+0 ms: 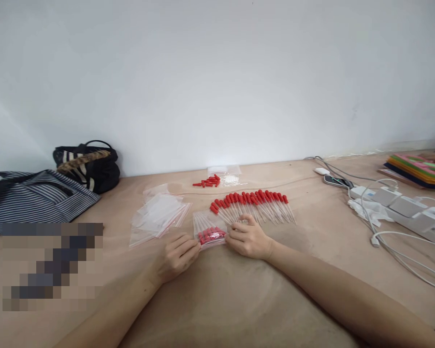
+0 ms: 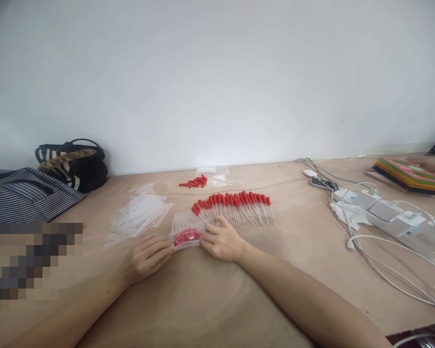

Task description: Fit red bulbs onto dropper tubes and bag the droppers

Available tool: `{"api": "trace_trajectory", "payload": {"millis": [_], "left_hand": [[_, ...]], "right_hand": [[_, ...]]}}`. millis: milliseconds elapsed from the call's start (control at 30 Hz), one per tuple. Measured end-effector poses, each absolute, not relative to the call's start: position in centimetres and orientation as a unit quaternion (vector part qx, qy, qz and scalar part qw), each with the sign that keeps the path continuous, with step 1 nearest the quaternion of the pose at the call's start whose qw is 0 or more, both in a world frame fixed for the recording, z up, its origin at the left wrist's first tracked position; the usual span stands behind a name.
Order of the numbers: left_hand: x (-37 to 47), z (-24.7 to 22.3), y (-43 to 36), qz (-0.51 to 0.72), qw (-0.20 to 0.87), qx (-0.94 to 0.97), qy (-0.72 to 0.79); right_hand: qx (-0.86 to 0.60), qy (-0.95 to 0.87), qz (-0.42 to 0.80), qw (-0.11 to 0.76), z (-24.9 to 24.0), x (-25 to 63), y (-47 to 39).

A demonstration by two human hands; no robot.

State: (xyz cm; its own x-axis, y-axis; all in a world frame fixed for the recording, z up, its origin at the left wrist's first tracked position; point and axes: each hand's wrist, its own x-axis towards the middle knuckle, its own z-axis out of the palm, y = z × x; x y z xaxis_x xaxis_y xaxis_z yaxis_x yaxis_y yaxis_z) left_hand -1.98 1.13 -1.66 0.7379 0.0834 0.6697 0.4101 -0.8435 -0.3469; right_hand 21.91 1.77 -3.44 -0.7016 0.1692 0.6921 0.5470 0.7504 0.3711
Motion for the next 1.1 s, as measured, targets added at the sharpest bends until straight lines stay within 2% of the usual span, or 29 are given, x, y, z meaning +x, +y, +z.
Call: {"api": "trace_trajectory", "payload": {"millis": [300, 1100], "left_hand": [[-1.6, -1.6, 1.3, -0.33, 0.252, -0.902, -0.121], [1.2, -1.7, 2.0, -0.307, 0.246, -0.914, -0.097]], "right_hand": [[-0.207, -0.86, -0.294, 0.362, -3.4, 21.2, 1.5], [-0.197, -0.879, -0.262, 0.347, -3.6, 19.8, 1.4]]}}
